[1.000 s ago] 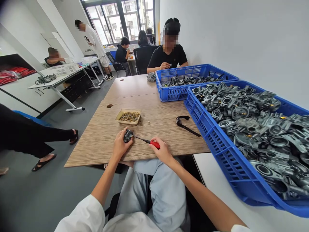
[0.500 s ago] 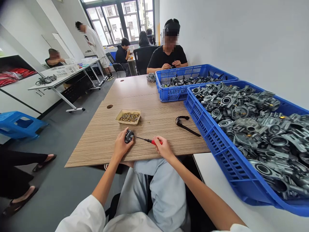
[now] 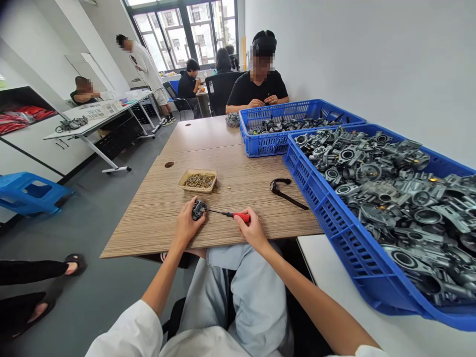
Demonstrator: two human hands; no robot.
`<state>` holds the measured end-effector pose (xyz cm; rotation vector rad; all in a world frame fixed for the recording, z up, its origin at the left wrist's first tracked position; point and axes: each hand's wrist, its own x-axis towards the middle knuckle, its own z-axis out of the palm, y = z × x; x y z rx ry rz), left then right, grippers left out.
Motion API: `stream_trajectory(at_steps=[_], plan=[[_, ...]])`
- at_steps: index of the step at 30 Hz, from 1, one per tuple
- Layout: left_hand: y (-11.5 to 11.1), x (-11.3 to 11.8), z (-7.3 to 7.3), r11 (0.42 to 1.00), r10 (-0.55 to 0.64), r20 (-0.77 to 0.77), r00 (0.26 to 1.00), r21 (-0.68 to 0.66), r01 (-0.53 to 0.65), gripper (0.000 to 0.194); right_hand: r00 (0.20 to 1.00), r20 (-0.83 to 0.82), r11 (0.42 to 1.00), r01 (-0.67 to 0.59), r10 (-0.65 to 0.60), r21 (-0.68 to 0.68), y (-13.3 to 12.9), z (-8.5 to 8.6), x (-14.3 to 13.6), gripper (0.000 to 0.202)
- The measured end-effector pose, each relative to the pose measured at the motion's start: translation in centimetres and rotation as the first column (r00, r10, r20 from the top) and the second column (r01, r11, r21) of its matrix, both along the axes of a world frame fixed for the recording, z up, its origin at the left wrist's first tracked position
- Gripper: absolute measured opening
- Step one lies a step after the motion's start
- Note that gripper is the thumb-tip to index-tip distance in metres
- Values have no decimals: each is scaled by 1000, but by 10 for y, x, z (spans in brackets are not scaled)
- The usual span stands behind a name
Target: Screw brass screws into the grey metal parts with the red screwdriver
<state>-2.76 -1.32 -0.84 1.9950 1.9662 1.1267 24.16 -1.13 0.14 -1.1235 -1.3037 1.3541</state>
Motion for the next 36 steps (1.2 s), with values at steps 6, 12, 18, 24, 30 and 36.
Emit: stream_trajectory(at_steps=[6, 12, 18, 24, 30, 36], plan=[[1, -1, 0, 1000, 3, -5, 1000, 5, -3, 69, 999, 38, 1000, 24, -23, -8, 1, -1, -1, 43], [-2, 4, 5, 1000, -7, -10, 1000, 18, 7, 67, 997, -77, 999, 20, -24, -46, 2, 5, -1, 47], [-2, 5, 6, 993, 96, -38, 995, 67, -93, 48, 985, -165, 994, 30, -47, -104, 5, 6, 1, 49], [1, 0, 7, 984, 157, 88, 984, 74, -164, 51, 984, -171, 994, 22, -40, -106, 6, 4, 1, 48], [8, -12, 2, 950, 312, 297, 902, -74, -304, 49, 986, -160, 993, 27, -44, -112, 5, 6, 1, 49], [9, -14, 1, 943, 322, 322, 890, -23, -333, 46, 987, -158, 994, 23, -40, -107, 5, 7, 1, 48]])
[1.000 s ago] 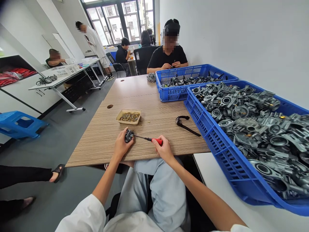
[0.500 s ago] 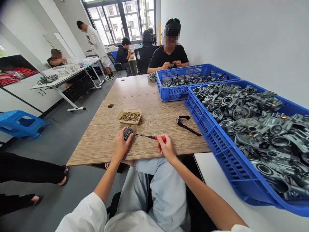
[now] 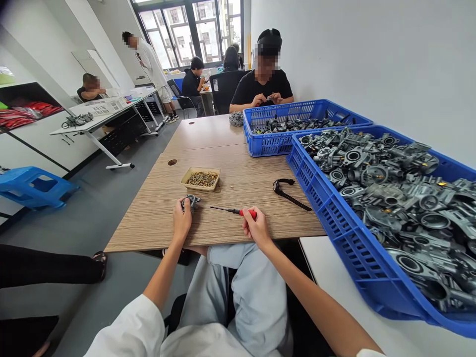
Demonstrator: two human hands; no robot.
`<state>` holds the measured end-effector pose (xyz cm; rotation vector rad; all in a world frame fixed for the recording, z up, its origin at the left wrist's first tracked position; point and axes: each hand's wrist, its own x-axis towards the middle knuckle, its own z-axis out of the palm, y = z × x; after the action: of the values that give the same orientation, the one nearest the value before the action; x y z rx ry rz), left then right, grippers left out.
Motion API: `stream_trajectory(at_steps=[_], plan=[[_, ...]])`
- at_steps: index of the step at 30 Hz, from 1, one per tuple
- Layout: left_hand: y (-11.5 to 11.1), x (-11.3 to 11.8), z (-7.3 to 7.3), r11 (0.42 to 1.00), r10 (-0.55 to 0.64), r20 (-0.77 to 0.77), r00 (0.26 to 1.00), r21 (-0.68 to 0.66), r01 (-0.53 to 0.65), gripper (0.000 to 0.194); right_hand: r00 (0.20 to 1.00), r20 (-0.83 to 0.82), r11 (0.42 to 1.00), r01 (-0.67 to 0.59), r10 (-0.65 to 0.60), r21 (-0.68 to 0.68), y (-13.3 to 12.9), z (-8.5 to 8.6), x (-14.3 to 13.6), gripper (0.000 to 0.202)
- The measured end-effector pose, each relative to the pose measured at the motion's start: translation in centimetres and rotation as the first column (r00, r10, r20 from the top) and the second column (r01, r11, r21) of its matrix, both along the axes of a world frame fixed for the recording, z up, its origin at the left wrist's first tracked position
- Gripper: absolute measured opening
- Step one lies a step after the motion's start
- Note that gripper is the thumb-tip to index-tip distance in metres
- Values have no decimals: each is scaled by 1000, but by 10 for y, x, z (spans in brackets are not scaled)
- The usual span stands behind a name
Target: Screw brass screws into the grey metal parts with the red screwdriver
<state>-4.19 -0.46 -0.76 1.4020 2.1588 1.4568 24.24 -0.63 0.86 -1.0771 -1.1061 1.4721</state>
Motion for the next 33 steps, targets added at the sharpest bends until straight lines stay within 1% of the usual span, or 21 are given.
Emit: stream_trajectory(at_steps=[2, 4, 8, 11, 15, 18, 20, 22, 25, 27, 29, 31, 32, 33], plan=[[-1, -1, 1, 998, 7, 18, 1000, 57, -8, 42, 1000, 4, 1000, -1, 1, -6, 0, 1, 0, 49], [-2, -3, 1, 996, 15, 19, 1000, 85, -17, 39, 1000, 11, 1000, -2, 3, -10, 0, 1, 0, 49], [-2, -4, -1, 997, -8, -4, 1000, 74, 9, 39, 1000, 18, 1000, -3, 3, -12, 0, 1, 1, 50], [0, -2, -3, 997, -61, -33, 998, 41, 63, 39, 1000, 15, 1000, 3, -3, -17, 0, 1, 0, 49], [0, 2, -4, 989, -146, -105, 984, -47, 142, 35, 1000, -26, 998, 7, -8, -58, 0, 4, 1, 50], [1, 5, -3, 966, -254, -172, 952, -93, 241, 33, 996, -85, 992, -13, 2, -126, 2, 8, 3, 51], [3, 7, -1, 939, -342, -206, 917, -108, 327, 33, 992, -129, 986, -26, 4, -167, 4, 11, 6, 52], [8, 10, 3, 901, -433, -227, 872, -129, 414, 33, 985, -171, 979, -34, -1, -199, 6, 12, 9, 53], [17, 16, 12, 844, -536, -255, 805, -178, 506, 35, 976, -217, 972, -48, -3, -229, 10, 11, 12, 53], [23, 18, 21, 804, -594, -262, 761, -205, 558, 45, 971, -237, 970, -55, -3, -236, 11, 10, 12, 53], [30, 19, 30, 773, -634, -222, 741, -205, 600, 51, 968, -252, 969, -59, -3, -238, 12, 9, 12, 54], [40, 15, 40, 775, -631, -157, 759, -174, 608, 44, 966, -257, 970, -64, 2, -233, 12, 8, 12, 56], [46, 11, 44, 783, -620, -143, 771, -165, 599, 40, 966, -258, 971, -65, 4, -230, 12, 8, 12, 57], [54, 7, 48, 807, -590, -165, 790, -162, 568, 36, 966, -257, 971, -66, 5, -228, 12, 8, 12, 58]])
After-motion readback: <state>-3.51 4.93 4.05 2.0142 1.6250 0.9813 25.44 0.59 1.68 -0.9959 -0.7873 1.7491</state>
